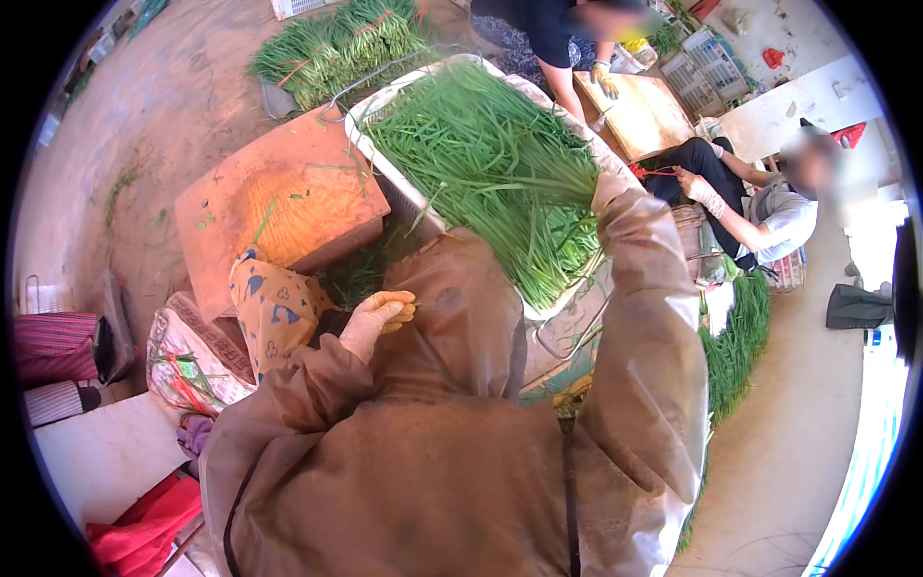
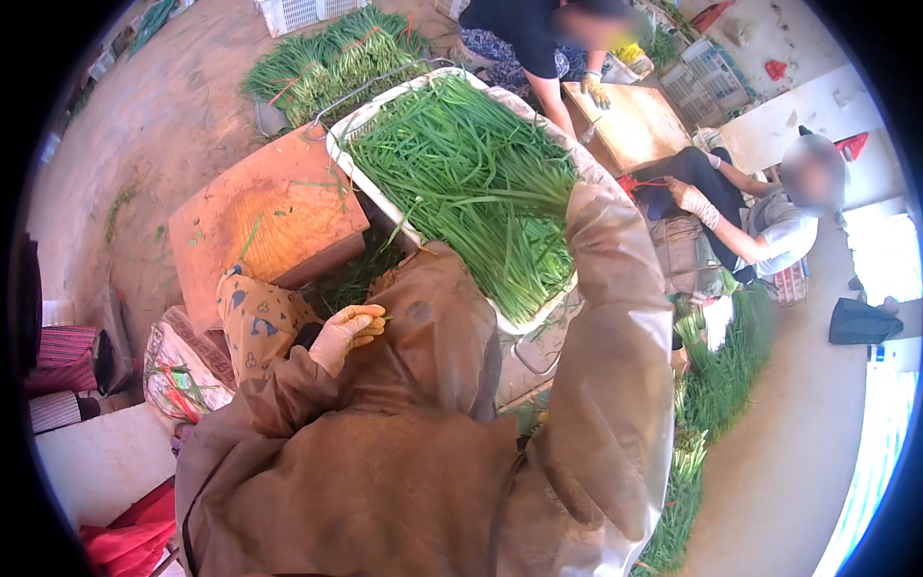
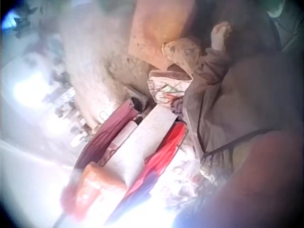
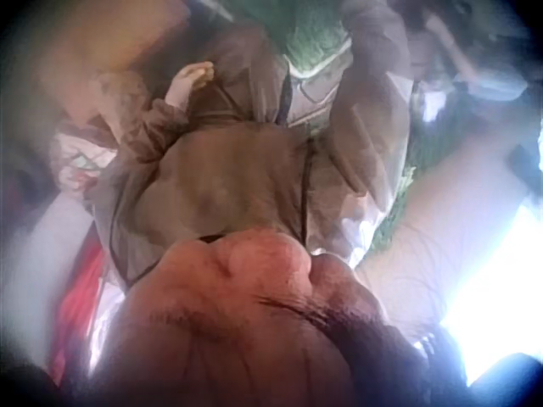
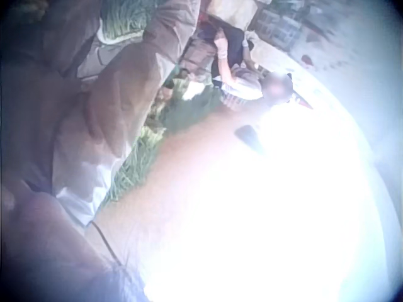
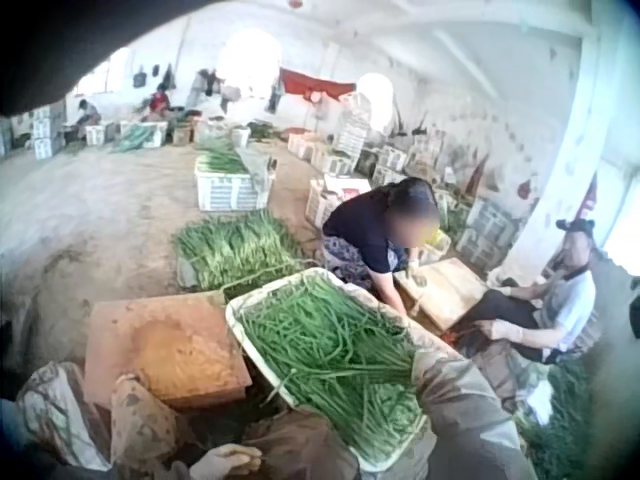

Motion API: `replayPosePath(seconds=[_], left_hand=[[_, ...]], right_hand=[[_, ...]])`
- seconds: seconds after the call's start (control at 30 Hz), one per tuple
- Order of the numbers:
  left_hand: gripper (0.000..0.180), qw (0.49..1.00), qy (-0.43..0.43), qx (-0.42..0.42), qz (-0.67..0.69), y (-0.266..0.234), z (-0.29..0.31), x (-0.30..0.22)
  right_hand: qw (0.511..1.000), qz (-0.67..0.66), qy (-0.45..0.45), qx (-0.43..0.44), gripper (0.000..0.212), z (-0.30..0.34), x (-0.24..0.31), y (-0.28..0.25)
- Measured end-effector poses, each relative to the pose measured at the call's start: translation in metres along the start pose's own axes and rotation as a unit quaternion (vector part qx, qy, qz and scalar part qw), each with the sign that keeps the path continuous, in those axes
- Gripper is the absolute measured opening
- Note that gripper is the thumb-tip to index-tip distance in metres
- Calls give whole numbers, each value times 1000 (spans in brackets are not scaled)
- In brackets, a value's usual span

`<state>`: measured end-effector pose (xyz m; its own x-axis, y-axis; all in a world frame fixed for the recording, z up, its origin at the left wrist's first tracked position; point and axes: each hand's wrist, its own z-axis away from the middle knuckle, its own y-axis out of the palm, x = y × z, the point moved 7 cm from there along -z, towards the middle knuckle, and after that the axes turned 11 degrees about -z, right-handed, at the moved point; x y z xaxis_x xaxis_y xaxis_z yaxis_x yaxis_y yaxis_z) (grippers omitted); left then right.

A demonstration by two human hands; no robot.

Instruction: The person gathers loose green vegetables from a surface and a crate, aligns the stems by hand, and secures them into bundles with red ties.

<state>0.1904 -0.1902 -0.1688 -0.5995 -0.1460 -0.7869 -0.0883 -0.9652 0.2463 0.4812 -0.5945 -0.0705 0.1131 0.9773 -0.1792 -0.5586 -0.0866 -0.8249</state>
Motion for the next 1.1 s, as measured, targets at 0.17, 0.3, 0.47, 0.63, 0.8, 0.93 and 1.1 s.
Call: replayPosePath(seconds=[0.17, 0.3, 0.47, 0.63, 0.8, 0.93, 1.1], left_hand=[[23, 999, 24, -6, 24, -10, 4, -2], [23, 998, 35, -27, 37, -25, 1, -1], [22, 994, 102, -15, 32, -27, -3, -10], [50, 964, 260, 23, -44, -16, 12, -93], [110, 753, 558, -16, -348, 57, 79, -270], [129, 609, 654, -54, -446, 92, 87, -336], [100, 688, 504, 395, -340, 93, 59, -289]], right_hand=[[991, 131, -12, 14, 83, 38, 20, -101], [983, 183, -15, 10, 76, 73, 30, -156], [977, 211, -12, -18, 69, 138, 42, -210], [974, 218, -12, -62, 61, 225, 59, -249], [967, 213, -58, -126, 53, 312, 103, -255], [940, 257, -166, -151, 47, 371, 178, -235], [907, 315, -280, 14, 57, 407, 277, -190]])
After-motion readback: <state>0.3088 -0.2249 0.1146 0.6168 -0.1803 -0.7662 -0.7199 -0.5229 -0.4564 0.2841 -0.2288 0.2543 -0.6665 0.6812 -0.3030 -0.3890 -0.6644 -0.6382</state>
